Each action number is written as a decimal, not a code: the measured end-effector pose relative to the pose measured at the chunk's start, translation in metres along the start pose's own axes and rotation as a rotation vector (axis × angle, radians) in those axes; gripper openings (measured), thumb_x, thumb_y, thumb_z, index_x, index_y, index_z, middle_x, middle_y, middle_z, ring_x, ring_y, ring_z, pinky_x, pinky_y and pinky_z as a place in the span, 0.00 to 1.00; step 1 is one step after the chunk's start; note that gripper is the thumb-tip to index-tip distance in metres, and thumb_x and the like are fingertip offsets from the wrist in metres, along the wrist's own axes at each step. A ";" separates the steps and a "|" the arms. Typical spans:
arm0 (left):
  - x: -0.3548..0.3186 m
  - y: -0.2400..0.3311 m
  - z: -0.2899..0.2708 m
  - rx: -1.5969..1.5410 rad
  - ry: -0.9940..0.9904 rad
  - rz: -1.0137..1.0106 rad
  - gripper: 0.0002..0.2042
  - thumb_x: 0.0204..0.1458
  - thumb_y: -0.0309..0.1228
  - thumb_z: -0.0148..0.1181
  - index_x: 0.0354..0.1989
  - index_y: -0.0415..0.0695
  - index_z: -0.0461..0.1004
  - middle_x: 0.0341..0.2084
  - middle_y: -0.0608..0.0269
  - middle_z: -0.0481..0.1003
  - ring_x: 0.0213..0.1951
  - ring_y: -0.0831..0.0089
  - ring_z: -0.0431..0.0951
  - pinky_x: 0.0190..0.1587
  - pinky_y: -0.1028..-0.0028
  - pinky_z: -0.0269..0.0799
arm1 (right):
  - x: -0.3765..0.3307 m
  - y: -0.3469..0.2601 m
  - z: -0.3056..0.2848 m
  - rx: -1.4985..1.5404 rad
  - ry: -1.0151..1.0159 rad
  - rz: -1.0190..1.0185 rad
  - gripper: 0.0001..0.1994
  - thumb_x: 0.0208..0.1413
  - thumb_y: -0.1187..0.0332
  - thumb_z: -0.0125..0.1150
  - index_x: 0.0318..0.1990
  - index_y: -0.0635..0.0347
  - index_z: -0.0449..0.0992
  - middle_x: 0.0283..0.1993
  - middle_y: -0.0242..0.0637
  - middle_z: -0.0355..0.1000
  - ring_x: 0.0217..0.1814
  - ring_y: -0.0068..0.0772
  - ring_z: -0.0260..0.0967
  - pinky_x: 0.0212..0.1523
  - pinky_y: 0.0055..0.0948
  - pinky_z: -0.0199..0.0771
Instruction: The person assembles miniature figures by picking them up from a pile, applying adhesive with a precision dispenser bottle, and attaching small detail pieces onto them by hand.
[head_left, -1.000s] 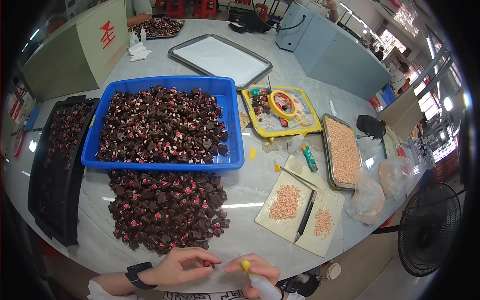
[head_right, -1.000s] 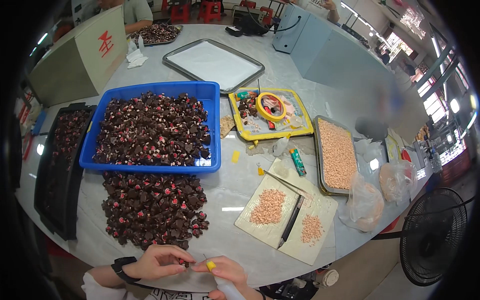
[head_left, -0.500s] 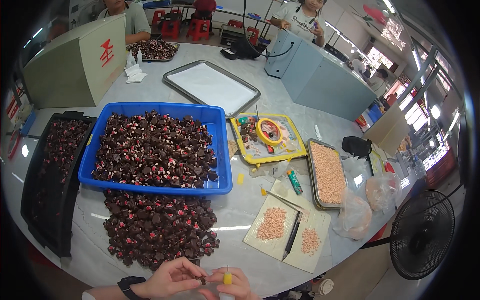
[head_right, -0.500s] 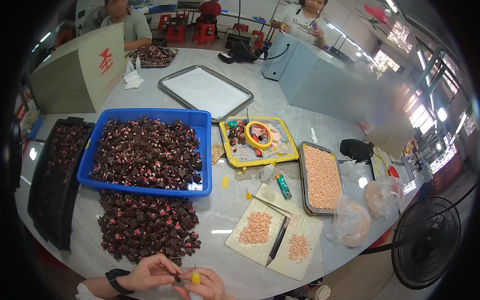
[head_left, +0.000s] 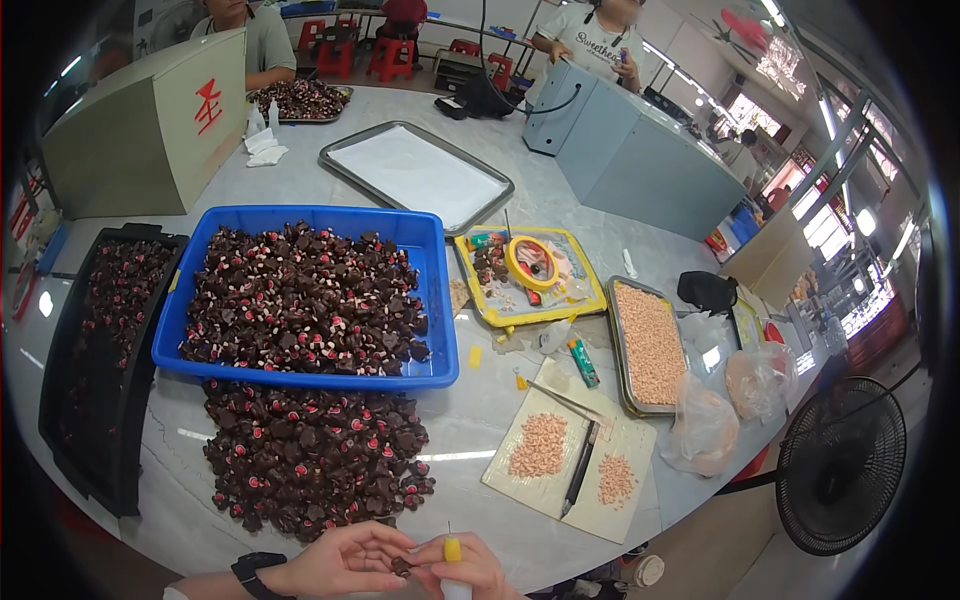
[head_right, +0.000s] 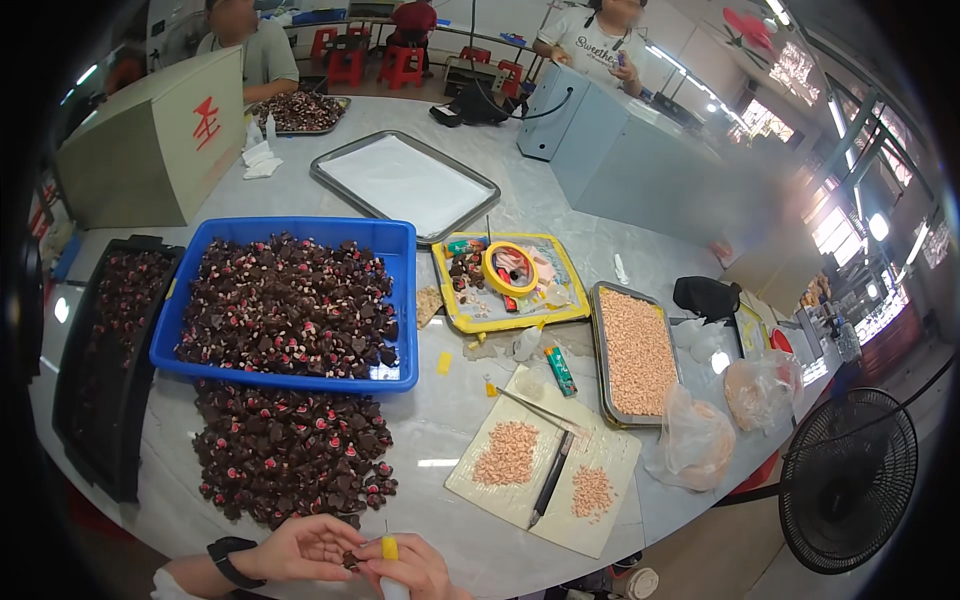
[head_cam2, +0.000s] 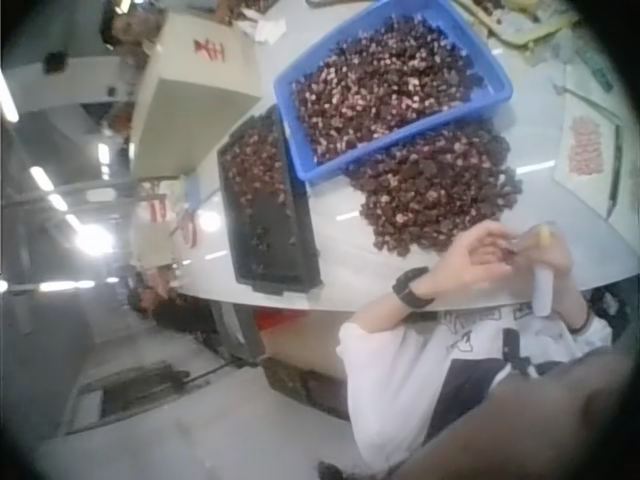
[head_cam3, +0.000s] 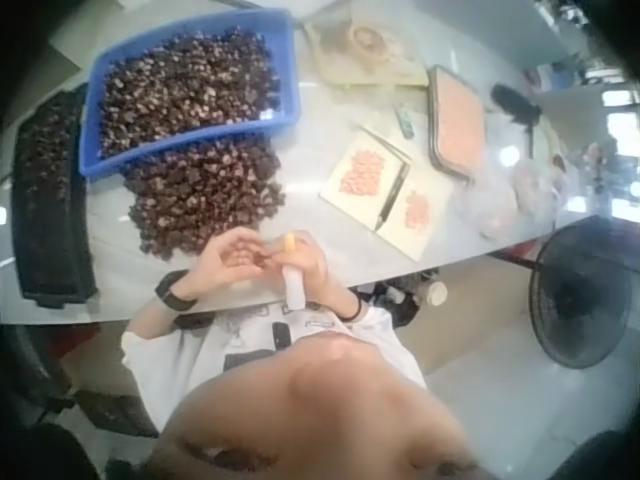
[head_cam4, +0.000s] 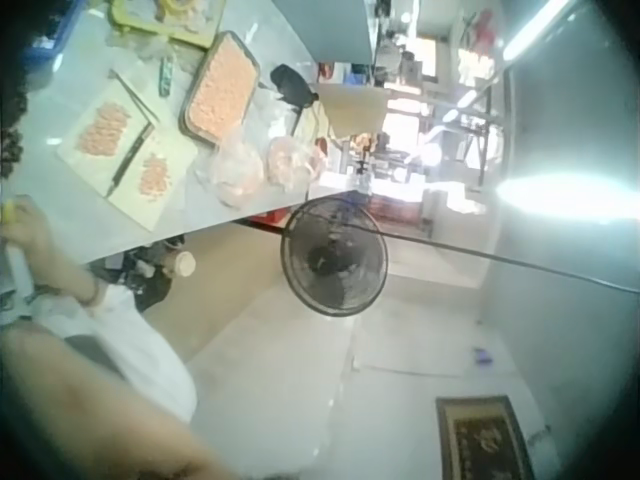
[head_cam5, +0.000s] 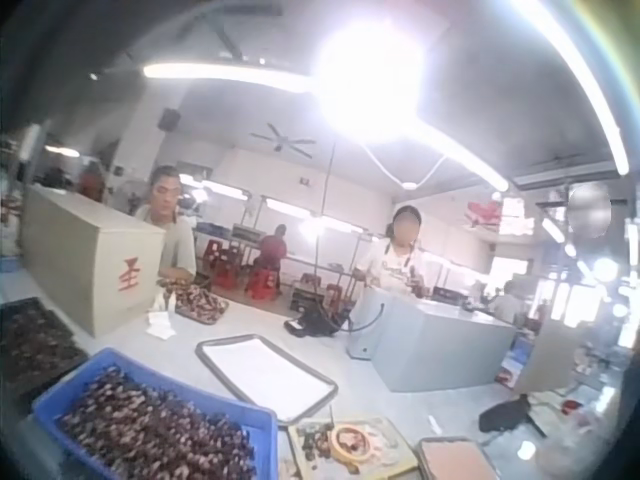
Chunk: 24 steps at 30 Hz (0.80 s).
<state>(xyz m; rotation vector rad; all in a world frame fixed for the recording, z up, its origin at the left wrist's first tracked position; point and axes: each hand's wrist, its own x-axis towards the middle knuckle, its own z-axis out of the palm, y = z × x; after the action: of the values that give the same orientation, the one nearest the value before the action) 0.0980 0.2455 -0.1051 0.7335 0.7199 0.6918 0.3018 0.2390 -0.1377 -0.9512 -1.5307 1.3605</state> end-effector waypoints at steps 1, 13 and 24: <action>0.000 0.000 0.001 -0.013 -0.014 -0.004 0.20 0.45 0.14 0.55 0.48 0.35 0.62 0.43 0.56 0.68 0.45 0.75 0.71 0.48 0.76 0.68 | -0.001 -0.001 0.001 0.001 0.000 -0.001 0.14 0.37 0.77 0.65 0.33 0.56 0.70 0.34 0.41 0.73 0.32 0.40 0.70 0.34 0.34 0.66; 0.001 -0.012 -0.006 -0.078 -0.064 0.095 0.18 0.45 0.13 0.55 0.46 0.34 0.62 0.43 0.53 0.68 0.45 0.69 0.71 0.49 0.72 0.69 | 0.003 -0.014 0.005 0.112 0.086 0.250 0.10 0.34 0.76 0.66 0.27 0.54 0.73 0.28 0.36 0.73 0.29 0.37 0.69 0.32 0.31 0.64; 0.002 -0.008 -0.007 -0.040 -0.079 0.120 0.17 0.48 0.18 0.55 0.48 0.35 0.64 0.45 0.58 0.67 0.47 0.75 0.70 0.51 0.75 0.67 | 0.017 -0.034 -0.012 -0.056 -0.077 -0.581 0.26 0.47 0.63 0.62 0.52 0.55 0.58 0.35 0.46 0.71 0.33 0.41 0.67 0.36 0.35 0.64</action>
<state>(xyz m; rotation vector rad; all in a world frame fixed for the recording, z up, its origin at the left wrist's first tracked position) 0.0964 0.2454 -0.1154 0.7671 0.5918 0.7796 0.3074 0.2553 -0.1016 -0.4296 -1.7340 0.9460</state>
